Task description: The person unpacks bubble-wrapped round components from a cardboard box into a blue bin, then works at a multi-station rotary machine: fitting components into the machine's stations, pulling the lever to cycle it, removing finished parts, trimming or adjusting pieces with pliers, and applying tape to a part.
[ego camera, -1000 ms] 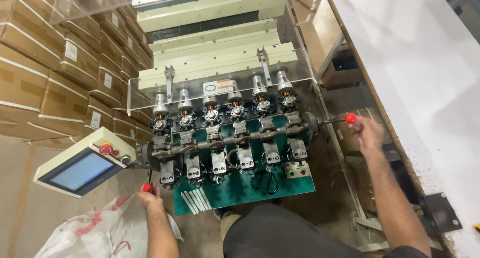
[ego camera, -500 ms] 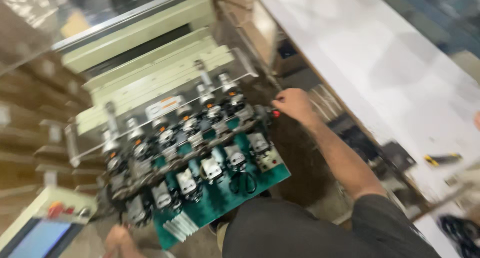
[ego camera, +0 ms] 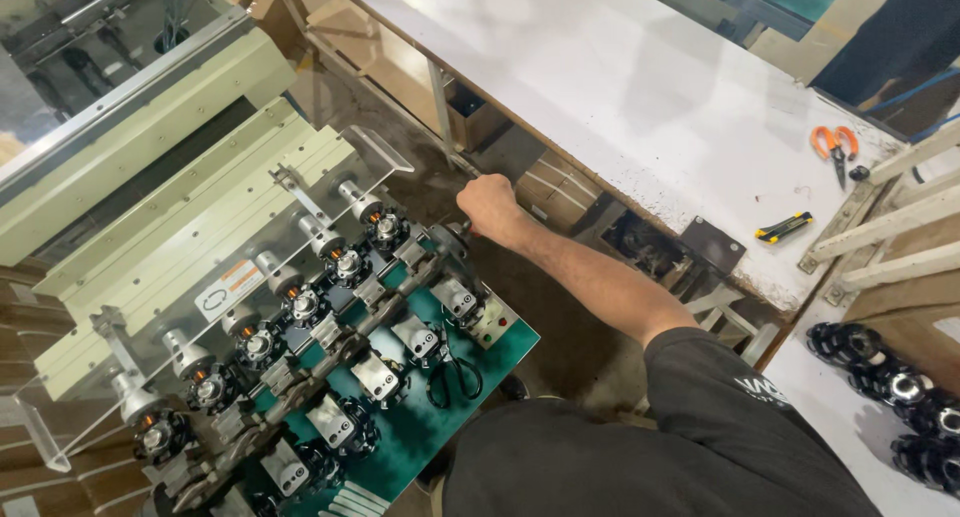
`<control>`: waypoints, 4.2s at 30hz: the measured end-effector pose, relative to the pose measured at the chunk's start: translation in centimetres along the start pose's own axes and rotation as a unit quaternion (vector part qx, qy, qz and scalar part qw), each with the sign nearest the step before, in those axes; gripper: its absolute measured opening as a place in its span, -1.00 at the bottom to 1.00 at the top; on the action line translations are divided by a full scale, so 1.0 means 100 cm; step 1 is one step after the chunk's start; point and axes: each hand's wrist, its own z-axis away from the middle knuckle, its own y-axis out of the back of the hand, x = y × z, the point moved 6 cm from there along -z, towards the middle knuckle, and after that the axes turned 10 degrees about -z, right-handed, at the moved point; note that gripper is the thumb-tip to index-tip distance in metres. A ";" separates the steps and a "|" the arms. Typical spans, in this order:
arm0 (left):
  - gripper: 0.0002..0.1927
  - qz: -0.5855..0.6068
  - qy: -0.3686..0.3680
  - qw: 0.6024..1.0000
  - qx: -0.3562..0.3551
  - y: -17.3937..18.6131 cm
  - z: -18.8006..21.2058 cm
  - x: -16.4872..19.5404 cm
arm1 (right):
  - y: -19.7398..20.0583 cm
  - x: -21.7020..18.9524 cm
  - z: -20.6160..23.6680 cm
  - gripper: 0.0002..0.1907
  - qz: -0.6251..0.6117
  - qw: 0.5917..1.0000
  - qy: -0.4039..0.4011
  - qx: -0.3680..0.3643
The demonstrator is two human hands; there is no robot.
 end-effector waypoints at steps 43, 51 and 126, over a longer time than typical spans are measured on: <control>-0.87 0.173 0.022 0.984 -0.021 0.045 -0.004 -0.048 | -0.018 0.013 0.014 -0.86 -0.015 0.998 -0.045 0.028; -0.83 0.177 0.032 0.984 -0.011 0.045 -0.002 -0.053 | -0.023 0.014 0.020 -0.87 -0.011 0.998 -0.037 0.054; -0.84 0.237 0.039 0.971 0.002 0.030 -0.020 -0.080 | -0.059 0.009 0.021 -0.64 0.111 0.993 0.012 0.039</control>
